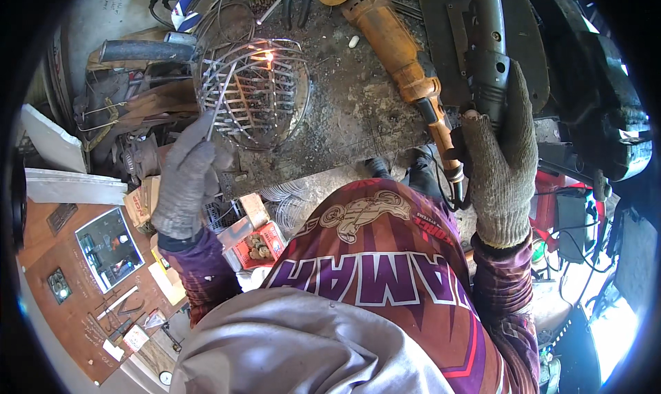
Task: The person positions metal rings and bars to form a cage-like structure and then welds the components together using a welding torch.
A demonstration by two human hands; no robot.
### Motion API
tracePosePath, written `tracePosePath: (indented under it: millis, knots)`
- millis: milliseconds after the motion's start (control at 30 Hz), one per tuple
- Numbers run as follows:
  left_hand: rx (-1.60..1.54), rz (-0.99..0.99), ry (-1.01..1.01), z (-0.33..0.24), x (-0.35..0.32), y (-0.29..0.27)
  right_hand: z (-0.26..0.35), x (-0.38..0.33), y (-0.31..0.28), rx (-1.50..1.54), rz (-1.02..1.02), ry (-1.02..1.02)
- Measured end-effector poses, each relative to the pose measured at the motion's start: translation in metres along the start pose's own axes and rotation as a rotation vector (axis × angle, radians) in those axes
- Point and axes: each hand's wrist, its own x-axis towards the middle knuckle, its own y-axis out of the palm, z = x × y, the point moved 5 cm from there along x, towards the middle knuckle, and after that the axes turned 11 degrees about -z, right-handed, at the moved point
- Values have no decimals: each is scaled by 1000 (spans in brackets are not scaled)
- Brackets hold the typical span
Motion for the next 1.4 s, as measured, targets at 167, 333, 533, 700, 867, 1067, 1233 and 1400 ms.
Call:
tracePosePath:
  millis: [167, 333, 533, 700, 867, 1067, 1233, 1400]
  knots:
    - [-214, 129, 29, 12, -12, -31, 0, 0, -7, 21, -4, -37]
    - [-118, 313, 15, -15, -51, 4, 8, -4, -3, -22, -43, -8]
    - [-275, 324, -23, -12, -39, 59, 9, -3, -4, -4, -21, -32]
    - [-492, 300, -62, 8, -31, 91, 10, -2, -9, 8, -3, 18]
    - [-763, 188, -182, 11, -35, 105, 11, 3, -14, -14, -16, 5]
    - [-919, 198, -282, 3, -33, 115, 8, 8, -15, 26, 26, -38]
    - [-1190, 230, -401, -18, -38, 129, 9, 11, -13, 31, 60, 2]
    - [-1264, 375, -437, -33, -30, 148, 6, 17, -13, 5, 75, 1]
